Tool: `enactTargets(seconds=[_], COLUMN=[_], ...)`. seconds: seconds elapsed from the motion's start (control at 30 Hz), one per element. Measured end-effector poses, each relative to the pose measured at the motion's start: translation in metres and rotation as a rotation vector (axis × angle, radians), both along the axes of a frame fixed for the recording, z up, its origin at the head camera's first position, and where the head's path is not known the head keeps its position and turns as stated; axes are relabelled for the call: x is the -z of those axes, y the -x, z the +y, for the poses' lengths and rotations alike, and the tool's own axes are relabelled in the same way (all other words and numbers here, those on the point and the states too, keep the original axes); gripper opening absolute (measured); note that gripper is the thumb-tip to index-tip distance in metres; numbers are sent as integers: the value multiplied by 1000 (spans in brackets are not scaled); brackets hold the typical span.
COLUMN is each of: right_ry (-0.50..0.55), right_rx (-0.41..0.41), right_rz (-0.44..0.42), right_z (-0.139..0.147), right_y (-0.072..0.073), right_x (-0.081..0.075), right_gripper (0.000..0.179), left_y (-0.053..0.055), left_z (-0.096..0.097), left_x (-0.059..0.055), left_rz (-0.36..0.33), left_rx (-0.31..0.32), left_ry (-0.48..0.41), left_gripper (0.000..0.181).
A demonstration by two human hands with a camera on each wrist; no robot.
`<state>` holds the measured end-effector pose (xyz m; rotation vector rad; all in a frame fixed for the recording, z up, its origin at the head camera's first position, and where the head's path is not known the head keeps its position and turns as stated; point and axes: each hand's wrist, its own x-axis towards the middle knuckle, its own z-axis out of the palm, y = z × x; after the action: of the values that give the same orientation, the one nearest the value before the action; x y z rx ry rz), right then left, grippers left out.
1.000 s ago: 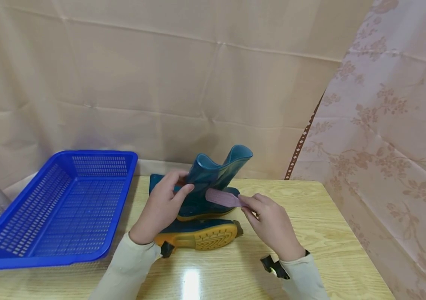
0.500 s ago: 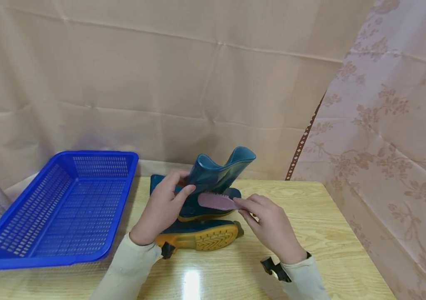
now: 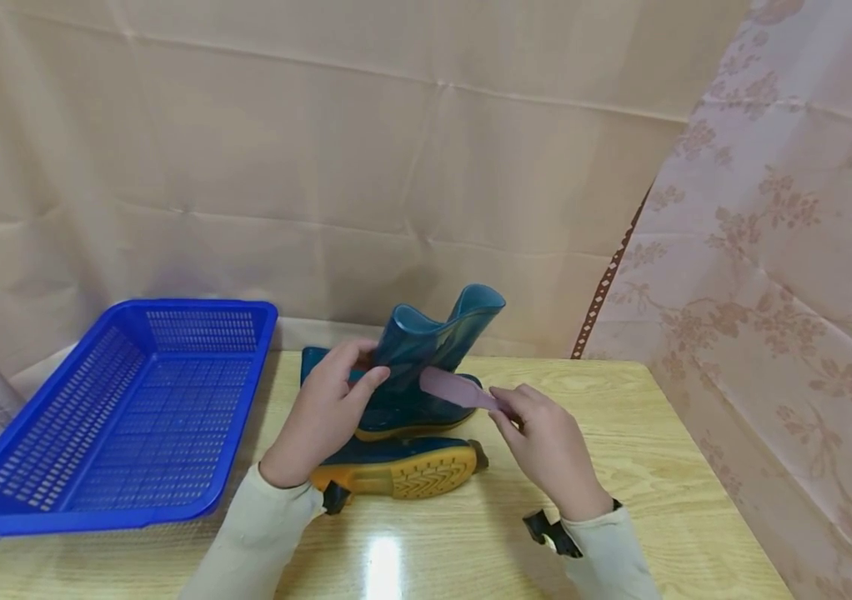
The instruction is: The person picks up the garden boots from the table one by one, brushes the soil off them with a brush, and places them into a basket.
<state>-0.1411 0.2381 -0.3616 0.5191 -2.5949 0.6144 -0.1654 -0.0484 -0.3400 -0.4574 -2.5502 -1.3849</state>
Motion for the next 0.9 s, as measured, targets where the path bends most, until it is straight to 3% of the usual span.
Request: enactTargets(seconds=[0.27, 0.37, 0.57, 0.8, 0.9], right_ry=[31, 16, -32, -17, -2], right_rx=[-152, -108, 13, -150, -158], right_rz=[121, 130, 53, 113, 138], right_z=[-2, -3, -4, -6, -8], right_y=[-5, -4, -4, -10, -10], right_x=[-5, -6, -5, -8, -8], right_gripper=[21, 20, 19, 18, 18], left_y=[-1, -1, -2, -3, -4], left_z=[2, 2, 2, 3, 3], left_x=[-2, -3, -2, -2, -3], left_rz=[9, 11, -14, -20, -13], left_rx=[17, 15, -7, 7, 13], left_ry=[-3, 0, 16, 6, 7], left_gripper=[25, 26, 26, 26, 26])
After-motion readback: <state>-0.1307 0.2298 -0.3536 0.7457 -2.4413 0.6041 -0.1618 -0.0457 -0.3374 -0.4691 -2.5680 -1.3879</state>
